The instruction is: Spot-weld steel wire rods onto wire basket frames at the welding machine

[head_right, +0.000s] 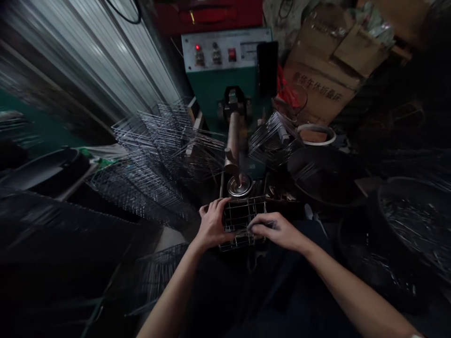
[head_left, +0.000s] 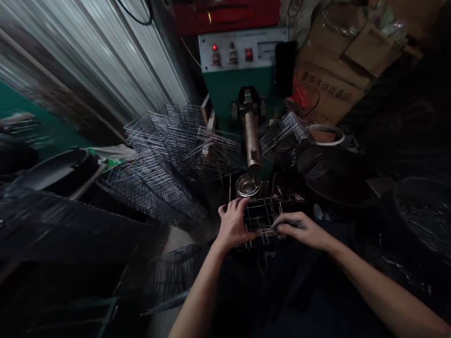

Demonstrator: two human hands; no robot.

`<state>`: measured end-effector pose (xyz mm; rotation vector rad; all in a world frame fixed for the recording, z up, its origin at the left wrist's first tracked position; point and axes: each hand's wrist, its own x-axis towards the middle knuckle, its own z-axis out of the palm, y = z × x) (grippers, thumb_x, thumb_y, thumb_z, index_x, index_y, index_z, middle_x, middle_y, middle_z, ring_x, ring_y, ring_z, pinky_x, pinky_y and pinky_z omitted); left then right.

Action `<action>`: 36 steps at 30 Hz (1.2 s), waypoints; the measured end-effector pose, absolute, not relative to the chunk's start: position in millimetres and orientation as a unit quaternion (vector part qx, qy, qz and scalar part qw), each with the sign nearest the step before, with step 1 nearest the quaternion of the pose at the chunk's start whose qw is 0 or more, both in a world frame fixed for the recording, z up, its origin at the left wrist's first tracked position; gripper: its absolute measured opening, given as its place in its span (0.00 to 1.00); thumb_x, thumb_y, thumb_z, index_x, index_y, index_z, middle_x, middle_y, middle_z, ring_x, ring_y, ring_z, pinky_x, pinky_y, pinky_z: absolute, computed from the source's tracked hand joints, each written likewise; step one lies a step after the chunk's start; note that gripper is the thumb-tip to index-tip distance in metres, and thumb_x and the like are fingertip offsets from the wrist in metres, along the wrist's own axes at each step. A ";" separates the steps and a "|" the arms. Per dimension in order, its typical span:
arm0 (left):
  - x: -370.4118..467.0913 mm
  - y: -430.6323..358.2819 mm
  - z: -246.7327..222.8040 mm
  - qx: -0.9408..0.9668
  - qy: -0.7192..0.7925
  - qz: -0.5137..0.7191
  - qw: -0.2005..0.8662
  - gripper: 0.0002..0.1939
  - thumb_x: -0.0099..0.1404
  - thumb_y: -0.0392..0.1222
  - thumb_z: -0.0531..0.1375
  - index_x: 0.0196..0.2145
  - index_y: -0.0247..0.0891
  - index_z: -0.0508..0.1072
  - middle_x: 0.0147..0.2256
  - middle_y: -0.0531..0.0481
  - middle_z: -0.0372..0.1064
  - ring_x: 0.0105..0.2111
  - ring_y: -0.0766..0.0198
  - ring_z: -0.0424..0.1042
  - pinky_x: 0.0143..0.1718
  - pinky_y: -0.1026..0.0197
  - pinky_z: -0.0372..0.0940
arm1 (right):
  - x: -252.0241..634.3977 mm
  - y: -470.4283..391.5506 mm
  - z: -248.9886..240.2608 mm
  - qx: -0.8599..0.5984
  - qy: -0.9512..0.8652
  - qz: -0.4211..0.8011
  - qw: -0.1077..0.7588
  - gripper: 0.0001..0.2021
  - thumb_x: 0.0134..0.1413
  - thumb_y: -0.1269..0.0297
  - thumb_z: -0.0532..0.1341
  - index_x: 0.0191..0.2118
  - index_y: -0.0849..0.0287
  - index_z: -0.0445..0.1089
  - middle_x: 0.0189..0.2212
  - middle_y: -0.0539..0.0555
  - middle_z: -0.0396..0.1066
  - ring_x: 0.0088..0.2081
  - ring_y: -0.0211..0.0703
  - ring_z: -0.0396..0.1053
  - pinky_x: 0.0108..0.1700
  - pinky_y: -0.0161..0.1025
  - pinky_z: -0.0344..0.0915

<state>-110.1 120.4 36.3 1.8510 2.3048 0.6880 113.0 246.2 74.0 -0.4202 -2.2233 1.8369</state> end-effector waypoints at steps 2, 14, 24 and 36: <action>-103.1 125.7 43.8 0.609 0.757 0.234 0.039 0.52 0.41 0.50 0.72 0.62 0.43 0.55 0.58 0.38 0.62 0.59 0.41 0.61 0.58 0.36 0.49 | 100.2 248.8 66.3 -0.122 -0.858 0.474 0.158 0.10 0.67 0.62 0.59 0.41 0.60 0.75 0.34 0.54 0.75 0.37 0.43 0.72 0.43 0.41 0.68; -96.9 143.0 46.0 0.551 0.770 0.322 0.000 0.49 0.42 0.45 0.71 0.59 0.45 0.52 0.58 0.39 0.61 0.58 0.42 0.64 0.59 0.40 0.48 | 84.4 248.0 33.0 -0.057 -0.972 0.046 0.223 0.16 0.65 0.75 0.56 0.55 0.63 0.72 0.45 0.61 0.77 0.46 0.55 0.68 0.46 0.49 0.70; -112.0 162.2 39.6 0.551 0.766 0.330 -0.011 0.51 0.42 0.47 0.71 0.60 0.45 0.50 0.58 0.40 0.61 0.57 0.42 0.64 0.59 0.39 0.47 | 70.2 270.9 26.1 -0.071 -0.965 0.078 0.241 0.19 0.63 0.77 0.55 0.56 0.60 0.72 0.47 0.58 0.77 0.49 0.52 0.69 0.51 0.50 0.70; -124.2 173.6 46.7 0.543 0.768 0.340 0.008 0.50 0.44 0.51 0.71 0.59 0.47 0.50 0.56 0.41 0.64 0.55 0.44 0.65 0.56 0.40 0.49 | 55.1 276.9 35.1 -0.087 -0.955 0.124 0.256 0.15 0.63 0.78 0.54 0.50 0.60 0.73 0.40 0.57 0.74 0.43 0.49 0.66 0.46 0.44 0.68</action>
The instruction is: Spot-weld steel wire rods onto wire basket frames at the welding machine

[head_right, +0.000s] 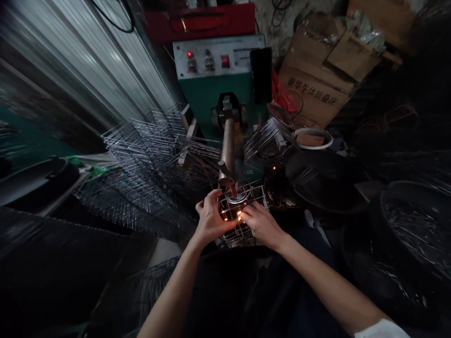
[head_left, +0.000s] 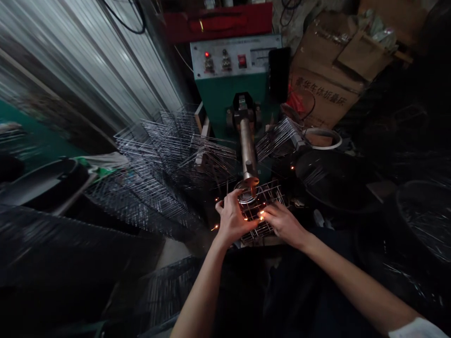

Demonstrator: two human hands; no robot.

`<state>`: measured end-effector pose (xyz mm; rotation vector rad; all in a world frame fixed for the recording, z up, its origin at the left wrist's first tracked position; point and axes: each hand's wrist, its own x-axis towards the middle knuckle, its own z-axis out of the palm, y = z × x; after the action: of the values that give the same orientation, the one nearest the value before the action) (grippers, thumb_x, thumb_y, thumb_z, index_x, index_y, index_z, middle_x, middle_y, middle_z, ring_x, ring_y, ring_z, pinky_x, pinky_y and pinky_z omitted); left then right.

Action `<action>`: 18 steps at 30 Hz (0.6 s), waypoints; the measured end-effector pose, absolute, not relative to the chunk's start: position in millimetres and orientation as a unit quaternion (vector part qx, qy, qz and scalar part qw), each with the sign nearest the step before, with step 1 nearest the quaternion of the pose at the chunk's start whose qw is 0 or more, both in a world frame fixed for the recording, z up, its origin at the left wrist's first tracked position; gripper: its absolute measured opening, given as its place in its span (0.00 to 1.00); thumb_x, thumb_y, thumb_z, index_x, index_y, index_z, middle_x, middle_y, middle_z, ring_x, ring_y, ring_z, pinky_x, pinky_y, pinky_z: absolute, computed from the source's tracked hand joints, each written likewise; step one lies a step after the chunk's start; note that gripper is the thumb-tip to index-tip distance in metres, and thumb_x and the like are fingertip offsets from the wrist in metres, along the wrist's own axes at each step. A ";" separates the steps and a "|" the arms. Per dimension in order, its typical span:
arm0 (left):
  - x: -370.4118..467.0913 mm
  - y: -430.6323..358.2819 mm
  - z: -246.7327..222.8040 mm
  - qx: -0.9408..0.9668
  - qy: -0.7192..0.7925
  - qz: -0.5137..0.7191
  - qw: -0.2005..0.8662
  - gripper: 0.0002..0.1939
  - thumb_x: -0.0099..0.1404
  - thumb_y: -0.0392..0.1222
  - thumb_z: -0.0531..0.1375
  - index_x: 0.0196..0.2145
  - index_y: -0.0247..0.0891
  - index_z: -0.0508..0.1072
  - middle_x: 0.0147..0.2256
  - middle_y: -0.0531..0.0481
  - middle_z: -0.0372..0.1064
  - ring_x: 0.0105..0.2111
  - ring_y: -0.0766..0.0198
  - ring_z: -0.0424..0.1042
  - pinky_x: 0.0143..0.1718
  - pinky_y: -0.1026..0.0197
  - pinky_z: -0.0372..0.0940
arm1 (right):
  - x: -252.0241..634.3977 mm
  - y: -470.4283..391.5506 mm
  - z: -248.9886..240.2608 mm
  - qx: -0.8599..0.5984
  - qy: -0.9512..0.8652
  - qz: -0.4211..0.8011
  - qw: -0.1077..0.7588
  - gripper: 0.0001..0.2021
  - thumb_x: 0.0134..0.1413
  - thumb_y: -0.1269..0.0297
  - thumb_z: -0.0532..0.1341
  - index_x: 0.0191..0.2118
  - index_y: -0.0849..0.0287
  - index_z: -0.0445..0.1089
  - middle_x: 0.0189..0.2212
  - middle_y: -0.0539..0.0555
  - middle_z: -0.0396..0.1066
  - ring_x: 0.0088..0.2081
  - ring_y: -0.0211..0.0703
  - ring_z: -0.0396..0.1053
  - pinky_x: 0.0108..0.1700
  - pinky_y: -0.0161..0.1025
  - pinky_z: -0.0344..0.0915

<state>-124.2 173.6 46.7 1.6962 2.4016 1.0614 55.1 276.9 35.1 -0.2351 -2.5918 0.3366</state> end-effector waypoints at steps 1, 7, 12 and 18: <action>-127.1 176.3 48.2 0.543 0.770 0.337 0.009 0.50 0.44 0.51 0.71 0.60 0.47 0.50 0.56 0.41 0.64 0.55 0.43 0.65 0.56 0.40 0.49 | 52.3 278.2 34.7 -0.098 -0.952 0.119 0.263 0.14 0.63 0.78 0.54 0.48 0.60 0.73 0.40 0.57 0.73 0.42 0.49 0.66 0.47 0.45 0.68; -144.6 192.2 57.0 0.542 0.777 0.318 0.020 0.49 0.45 0.51 0.71 0.60 0.45 0.51 0.56 0.41 0.65 0.55 0.43 0.65 0.55 0.41 0.50 | 34.1 292.5 29.3 -0.155 -0.933 0.095 0.310 0.08 0.68 0.69 0.55 0.45 0.57 0.72 0.39 0.58 0.70 0.43 0.49 0.65 0.49 0.48 0.66; -152.5 199.9 59.6 0.554 0.774 0.305 0.014 0.52 0.45 0.55 0.71 0.61 0.43 0.50 0.57 0.39 0.64 0.55 0.42 0.65 0.55 0.40 0.52 | 27.7 299.7 26.2 -0.161 -0.928 0.095 0.323 0.06 0.66 0.68 0.58 0.43 0.59 0.72 0.40 0.60 0.69 0.46 0.53 0.63 0.50 0.48 0.65; -168.4 218.3 68.0 0.554 0.782 0.285 0.025 0.53 0.43 0.53 0.72 0.61 0.41 0.51 0.57 0.38 0.64 0.56 0.41 0.64 0.54 0.39 0.53 | 14.5 318.6 35.1 -0.156 -0.927 0.137 0.313 0.05 0.64 0.71 0.60 0.40 0.59 0.73 0.37 0.59 0.71 0.43 0.51 0.65 0.46 0.46 0.67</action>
<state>-168.4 218.3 68.0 1.7137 2.4164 0.8812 14.5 318.6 35.1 -0.4118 -2.4435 0.3602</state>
